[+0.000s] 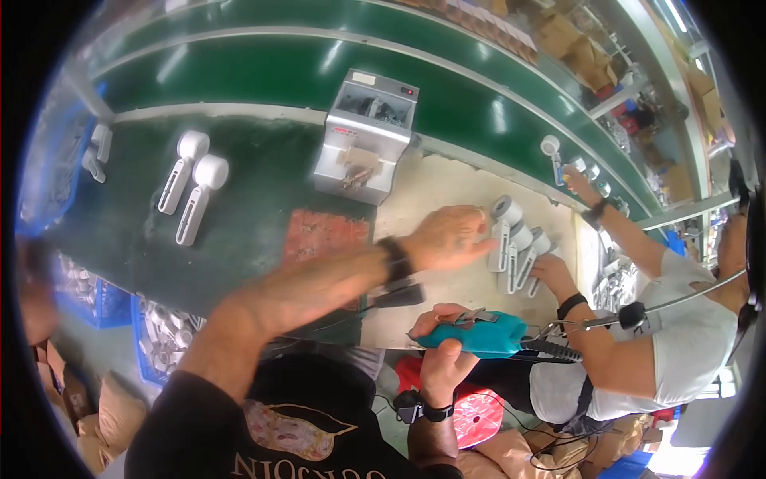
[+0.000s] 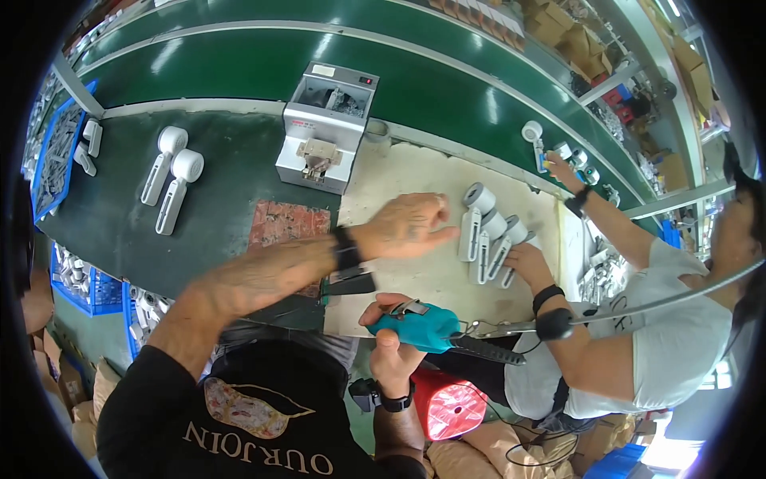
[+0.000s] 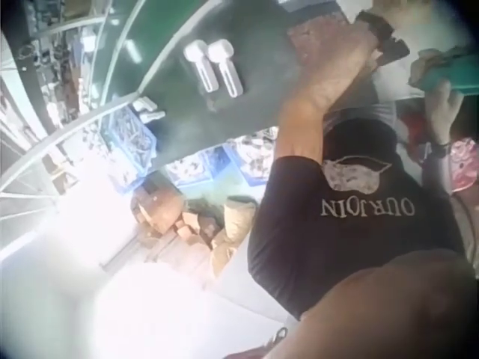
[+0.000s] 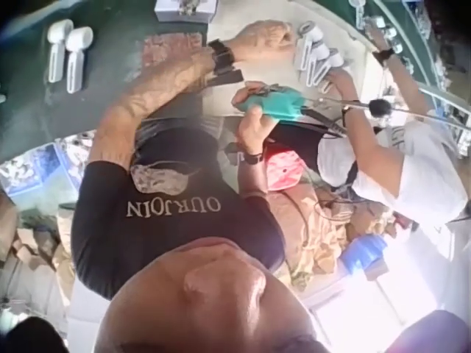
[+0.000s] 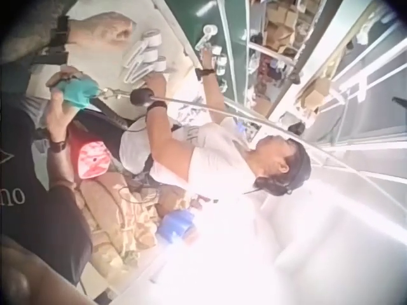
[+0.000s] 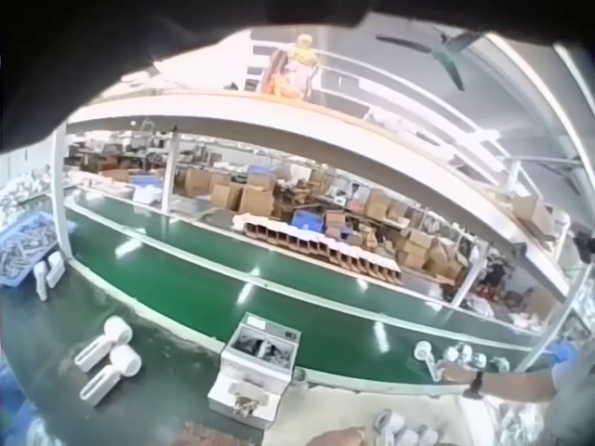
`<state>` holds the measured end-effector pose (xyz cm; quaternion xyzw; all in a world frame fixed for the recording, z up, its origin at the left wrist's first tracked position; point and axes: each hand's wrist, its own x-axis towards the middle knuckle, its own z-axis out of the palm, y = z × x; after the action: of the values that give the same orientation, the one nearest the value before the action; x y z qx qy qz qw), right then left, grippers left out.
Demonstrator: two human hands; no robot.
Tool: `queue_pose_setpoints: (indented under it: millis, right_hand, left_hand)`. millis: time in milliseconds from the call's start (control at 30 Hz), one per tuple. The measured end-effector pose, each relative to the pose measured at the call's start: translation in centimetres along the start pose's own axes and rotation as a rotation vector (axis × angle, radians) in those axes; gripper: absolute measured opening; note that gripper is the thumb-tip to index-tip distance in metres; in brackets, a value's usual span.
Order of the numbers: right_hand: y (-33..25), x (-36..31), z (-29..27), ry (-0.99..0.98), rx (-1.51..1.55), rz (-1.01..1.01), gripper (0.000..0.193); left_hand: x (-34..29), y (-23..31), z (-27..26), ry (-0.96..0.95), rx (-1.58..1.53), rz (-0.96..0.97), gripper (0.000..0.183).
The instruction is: The person picks up a white plastic component, aligns it with a second piece on a red work surface, and joins them using a power screwdriver. After each assembly, the person places the completed item into a row on the green workbench and repeats the process.
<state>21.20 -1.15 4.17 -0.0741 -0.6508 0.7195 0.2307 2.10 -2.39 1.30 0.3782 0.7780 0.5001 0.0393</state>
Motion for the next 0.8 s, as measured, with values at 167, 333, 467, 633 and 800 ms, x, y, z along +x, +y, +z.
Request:
queue_pose_setpoints:
  millis: [167, 333, 467, 633, 800]
  right_hand:
    - [-0.2, -1.0, -1.0, -0.018, -0.036, 0.000, 0.077]
    - [-0.1, -1.5, -1.1, 0.003, -0.029, 0.013, 0.079]
    - [0.3, -1.1, -1.0, -0.003, -0.053, -0.010, 0.077]
    - [2.0, 0.1, -2.0, 0.012, -0.059, -0.041, 0.060]
    - [3.2, 2.2, -0.9, 0.005, -0.147, -0.089, 0.075]
  left_hand:
    - [4.5, -0.7, 6.4, 0.008, 0.180, -0.225, 0.053]
    - [5.7, -1.4, 7.8, 0.029, 0.221, -0.295, 0.052]
    - [5.5, -2.1, 7.0, 0.060, 0.241, -0.301, 0.047]
    - [-0.5, -2.1, -1.0, 0.055, 0.259, 0.050, 0.032]
    - [-9.5, -0.6, -9.3, 0.172, 0.200, 0.234, 0.027]
